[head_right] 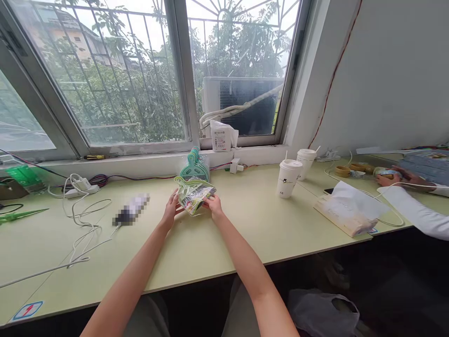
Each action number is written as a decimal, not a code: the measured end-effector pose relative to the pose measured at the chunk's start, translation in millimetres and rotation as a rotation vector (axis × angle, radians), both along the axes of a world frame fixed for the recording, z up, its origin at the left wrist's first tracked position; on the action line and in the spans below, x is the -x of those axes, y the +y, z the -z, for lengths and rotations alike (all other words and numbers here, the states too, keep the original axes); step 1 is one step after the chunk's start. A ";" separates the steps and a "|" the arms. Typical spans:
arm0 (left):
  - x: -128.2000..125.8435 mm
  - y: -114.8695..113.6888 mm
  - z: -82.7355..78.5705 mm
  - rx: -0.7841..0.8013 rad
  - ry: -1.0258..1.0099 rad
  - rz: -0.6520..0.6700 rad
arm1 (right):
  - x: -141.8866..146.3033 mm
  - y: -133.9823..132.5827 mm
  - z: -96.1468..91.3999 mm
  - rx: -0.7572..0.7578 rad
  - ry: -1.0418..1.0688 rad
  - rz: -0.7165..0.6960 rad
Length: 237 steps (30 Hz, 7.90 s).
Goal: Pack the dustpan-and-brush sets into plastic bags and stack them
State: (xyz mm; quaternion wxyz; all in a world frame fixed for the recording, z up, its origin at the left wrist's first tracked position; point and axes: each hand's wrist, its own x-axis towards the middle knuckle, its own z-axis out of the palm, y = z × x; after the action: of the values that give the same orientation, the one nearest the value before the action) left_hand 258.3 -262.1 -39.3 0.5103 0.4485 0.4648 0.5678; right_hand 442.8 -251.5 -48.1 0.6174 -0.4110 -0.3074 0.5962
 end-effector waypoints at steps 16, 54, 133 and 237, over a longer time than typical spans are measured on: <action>39.8 17.8 11.8 0.016 -0.163 -0.294 | -11.6 -5.8 -16.7 -0.067 -0.115 -0.174; 7.9 1.4 8.1 0.037 0.208 -0.125 | -70.8 15.5 -1.2 0.098 -0.231 0.227; 12.2 -9.9 8.0 -0.053 1.348 -0.086 | -56.2 1.6 -13.8 -0.097 -1.599 0.191; 4.2 -2.0 3.5 0.173 -0.083 -0.181 | -74.1 11.9 13.5 -0.144 -1.705 -0.064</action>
State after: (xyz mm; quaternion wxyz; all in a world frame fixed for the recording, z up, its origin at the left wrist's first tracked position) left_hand 254.1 -264.0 -42.9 0.5125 0.3354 0.5291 0.5873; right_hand 516.9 -239.6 -61.6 0.1825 -0.6698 -0.7153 0.0796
